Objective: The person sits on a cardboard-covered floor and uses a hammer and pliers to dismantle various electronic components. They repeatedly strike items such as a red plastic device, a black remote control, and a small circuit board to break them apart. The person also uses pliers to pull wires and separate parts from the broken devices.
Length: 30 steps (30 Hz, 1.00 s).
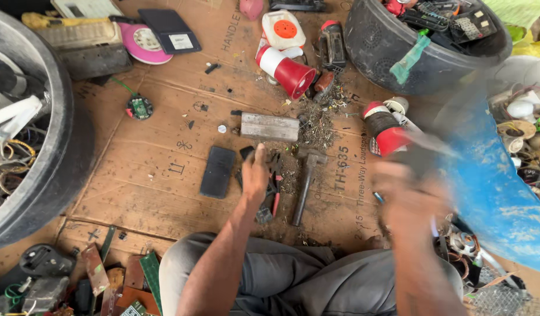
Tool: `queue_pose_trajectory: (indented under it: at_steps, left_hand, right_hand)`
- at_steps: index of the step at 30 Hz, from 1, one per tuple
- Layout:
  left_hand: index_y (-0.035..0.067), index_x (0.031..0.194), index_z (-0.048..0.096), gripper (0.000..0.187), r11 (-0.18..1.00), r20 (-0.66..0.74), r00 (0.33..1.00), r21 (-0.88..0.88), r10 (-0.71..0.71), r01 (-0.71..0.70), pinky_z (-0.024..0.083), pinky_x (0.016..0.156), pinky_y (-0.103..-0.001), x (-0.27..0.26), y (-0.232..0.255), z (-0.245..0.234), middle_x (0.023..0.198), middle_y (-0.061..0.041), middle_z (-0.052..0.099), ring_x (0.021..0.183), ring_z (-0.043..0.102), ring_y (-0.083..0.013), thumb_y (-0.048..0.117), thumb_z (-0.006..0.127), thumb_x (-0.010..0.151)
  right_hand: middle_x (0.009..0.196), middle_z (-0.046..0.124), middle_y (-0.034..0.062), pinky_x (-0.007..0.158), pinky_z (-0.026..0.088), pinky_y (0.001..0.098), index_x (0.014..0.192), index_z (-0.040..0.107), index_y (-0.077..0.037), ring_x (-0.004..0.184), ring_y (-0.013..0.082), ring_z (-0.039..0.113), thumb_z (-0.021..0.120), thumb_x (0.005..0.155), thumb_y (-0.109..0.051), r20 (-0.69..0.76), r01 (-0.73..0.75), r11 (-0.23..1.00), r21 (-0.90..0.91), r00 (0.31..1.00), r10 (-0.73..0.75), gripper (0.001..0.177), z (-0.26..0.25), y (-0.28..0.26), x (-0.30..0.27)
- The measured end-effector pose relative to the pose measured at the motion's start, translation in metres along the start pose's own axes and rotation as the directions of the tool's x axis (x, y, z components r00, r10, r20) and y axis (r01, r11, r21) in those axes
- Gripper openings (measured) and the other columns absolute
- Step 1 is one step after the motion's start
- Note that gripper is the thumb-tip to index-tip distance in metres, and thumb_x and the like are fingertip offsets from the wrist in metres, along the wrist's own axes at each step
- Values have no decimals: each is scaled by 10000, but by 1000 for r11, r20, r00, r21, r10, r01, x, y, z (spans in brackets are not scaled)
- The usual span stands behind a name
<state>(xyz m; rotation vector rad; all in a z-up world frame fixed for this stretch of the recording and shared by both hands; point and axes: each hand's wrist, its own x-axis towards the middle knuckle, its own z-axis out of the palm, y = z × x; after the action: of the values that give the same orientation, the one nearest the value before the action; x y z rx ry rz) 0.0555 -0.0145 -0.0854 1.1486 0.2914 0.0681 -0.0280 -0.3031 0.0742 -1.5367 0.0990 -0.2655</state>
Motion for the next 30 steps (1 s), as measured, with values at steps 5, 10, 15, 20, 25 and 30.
queue_pose_trajectory:
  at_steps: [5,10,15,20,25,30]
  left_hand:
    - [50,1055,670,375,989,-118,993,146,21,-3,477,591,-307,-10,25,0,762,-9,659,671,595,-116,406,567,1001]
    - [2,1083,695,370,991,224,972,-130,73,-45,518,656,-303,-6,49,1,865,-5,656,748,601,-121,358,644,997]
    - [27,1113,693,284,989,159,979,-49,-128,138,529,710,-306,-31,40,15,916,-7,652,809,611,-129,256,733,950]
    - [-22,1174,677,329,976,332,940,-165,-82,143,552,828,-310,-35,45,7,1047,-76,714,940,667,-157,227,729,966]
    - [-22,1185,631,383,921,453,875,-245,-167,303,585,882,-363,-44,65,13,1077,-105,724,1012,721,-199,188,739,884]
    - [-59,1200,636,395,994,493,867,-43,-65,99,561,860,-345,-50,46,11,1058,-94,698,951,665,-179,144,784,896]
  right_hand:
    - [875,743,140,649,530,353,1077,708,-48,754,242,687,757,850,-287,48,36,194,-980,997,58,334,-3,103,32]
    - [918,741,155,749,541,420,1108,697,-86,849,303,701,787,811,-309,159,146,74,-986,963,217,382,82,144,26]
    - [955,731,165,844,537,467,1145,675,-126,936,354,699,847,738,-314,149,114,119,-986,925,348,480,122,109,-51]
    - [950,750,85,804,560,344,1201,666,-69,882,193,716,768,870,-280,356,-105,882,-459,888,291,406,110,119,-48]
    - [966,690,36,745,564,327,1235,630,-50,840,168,698,731,916,-171,460,-444,895,38,803,379,356,103,126,-40]
    - [1043,705,61,842,554,305,1248,630,12,928,144,675,710,975,-162,506,-295,945,141,842,187,333,102,135,-33]
